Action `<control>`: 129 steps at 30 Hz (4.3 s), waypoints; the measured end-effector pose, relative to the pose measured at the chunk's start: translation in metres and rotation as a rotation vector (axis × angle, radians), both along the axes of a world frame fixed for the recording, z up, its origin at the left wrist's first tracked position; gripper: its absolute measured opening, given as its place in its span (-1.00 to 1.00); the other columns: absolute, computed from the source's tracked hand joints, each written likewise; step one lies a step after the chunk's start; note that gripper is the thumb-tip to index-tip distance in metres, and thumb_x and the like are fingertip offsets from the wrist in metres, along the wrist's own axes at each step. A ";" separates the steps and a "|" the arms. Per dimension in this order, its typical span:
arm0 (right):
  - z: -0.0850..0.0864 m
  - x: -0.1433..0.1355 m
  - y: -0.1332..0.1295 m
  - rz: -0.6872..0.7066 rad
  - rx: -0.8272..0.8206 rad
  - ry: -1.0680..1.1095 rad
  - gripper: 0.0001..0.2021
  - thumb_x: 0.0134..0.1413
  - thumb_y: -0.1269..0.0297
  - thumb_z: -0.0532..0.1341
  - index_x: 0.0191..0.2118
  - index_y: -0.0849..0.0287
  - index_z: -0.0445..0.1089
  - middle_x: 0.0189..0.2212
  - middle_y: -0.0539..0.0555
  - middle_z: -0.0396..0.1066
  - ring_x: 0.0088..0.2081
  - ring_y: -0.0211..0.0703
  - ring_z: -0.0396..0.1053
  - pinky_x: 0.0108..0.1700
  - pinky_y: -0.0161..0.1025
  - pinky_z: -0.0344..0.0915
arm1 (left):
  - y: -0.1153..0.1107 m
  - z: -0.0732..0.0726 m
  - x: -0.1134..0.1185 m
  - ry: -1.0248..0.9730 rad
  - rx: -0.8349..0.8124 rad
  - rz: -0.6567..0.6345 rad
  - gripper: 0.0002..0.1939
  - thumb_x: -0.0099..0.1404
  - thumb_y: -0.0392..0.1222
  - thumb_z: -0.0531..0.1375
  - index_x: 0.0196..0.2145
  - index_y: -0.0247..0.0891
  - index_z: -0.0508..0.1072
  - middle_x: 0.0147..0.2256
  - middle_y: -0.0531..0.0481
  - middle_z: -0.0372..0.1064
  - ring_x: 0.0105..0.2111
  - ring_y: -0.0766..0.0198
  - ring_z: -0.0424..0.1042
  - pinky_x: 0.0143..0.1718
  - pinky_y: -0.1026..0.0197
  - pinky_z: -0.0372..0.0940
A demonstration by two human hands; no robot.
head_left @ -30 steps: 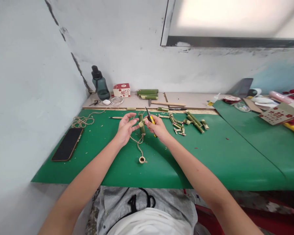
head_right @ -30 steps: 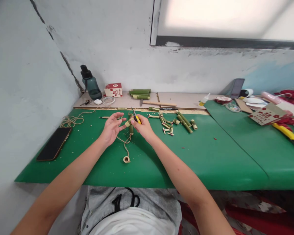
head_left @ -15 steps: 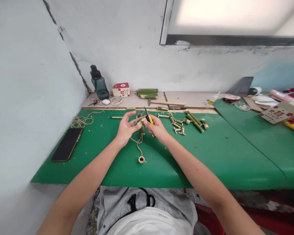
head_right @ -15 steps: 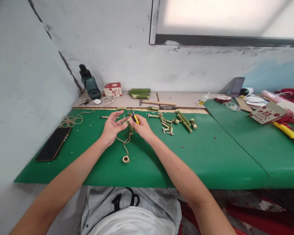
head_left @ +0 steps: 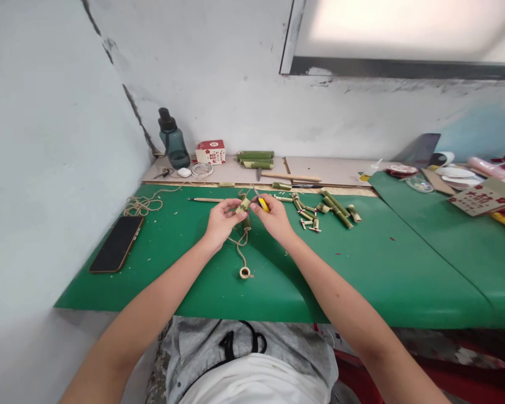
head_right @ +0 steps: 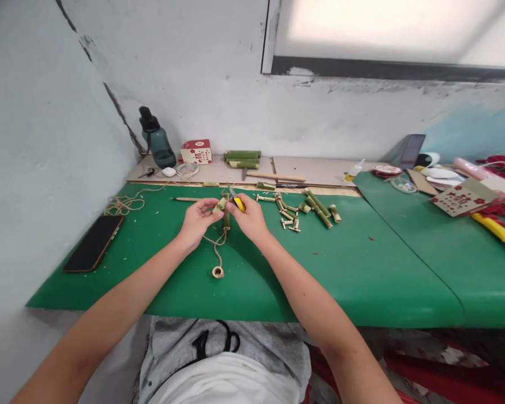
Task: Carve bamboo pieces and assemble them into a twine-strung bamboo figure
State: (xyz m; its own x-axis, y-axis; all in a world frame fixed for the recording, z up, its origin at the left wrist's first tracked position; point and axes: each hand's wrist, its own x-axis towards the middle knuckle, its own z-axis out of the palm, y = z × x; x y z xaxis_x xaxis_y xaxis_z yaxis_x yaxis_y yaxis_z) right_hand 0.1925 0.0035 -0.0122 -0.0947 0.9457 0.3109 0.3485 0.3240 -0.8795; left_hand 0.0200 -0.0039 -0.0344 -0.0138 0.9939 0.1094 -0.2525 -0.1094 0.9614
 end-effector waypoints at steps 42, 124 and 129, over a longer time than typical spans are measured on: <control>0.019 -0.003 -0.004 -0.175 0.090 -0.828 -0.52 0.40 -0.16 -0.01 -0.23 0.12 0.43 -0.41 0.13 0.51 -0.42 -0.09 0.34 -0.38 -0.22 -0.17 | 0.009 0.016 0.000 -0.255 -0.162 0.092 -0.46 -0.22 -0.20 0.58 -0.25 -0.35 0.57 -0.33 -0.11 0.61 -0.29 0.13 0.63 0.08 -0.09 0.42; -0.004 -0.022 -0.020 0.163 0.040 -0.263 -0.66 0.42 0.01 0.01 -0.26 0.12 0.34 -0.51 -0.06 0.31 -0.51 -0.25 0.20 -0.39 -0.29 -0.02 | 0.006 0.003 -0.010 0.091 0.140 0.199 -0.59 0.00 -0.16 0.47 -0.16 -0.34 0.63 -0.17 -0.20 0.63 -0.15 0.06 0.63 0.04 -0.04 0.50; -0.003 -0.021 -0.020 0.159 0.040 -0.257 -0.66 0.42 0.01 0.01 -0.29 0.12 0.31 -0.54 -0.07 0.26 -0.52 -0.25 0.18 -0.40 -0.29 -0.05 | 0.005 0.005 -0.009 0.068 0.135 0.163 -0.56 -0.01 -0.13 0.48 -0.15 -0.34 0.64 -0.13 -0.21 0.63 -0.12 0.05 0.63 0.08 -0.06 0.48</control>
State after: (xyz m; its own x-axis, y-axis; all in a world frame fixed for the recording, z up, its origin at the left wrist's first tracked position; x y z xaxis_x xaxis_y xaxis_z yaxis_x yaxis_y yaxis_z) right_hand 0.1717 -0.0165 -0.0151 -0.3211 0.9001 0.2945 0.4999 0.4252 -0.7545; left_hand 0.0109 0.0015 -0.0291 -0.1612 0.9554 0.2476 -0.1564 -0.2724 0.9494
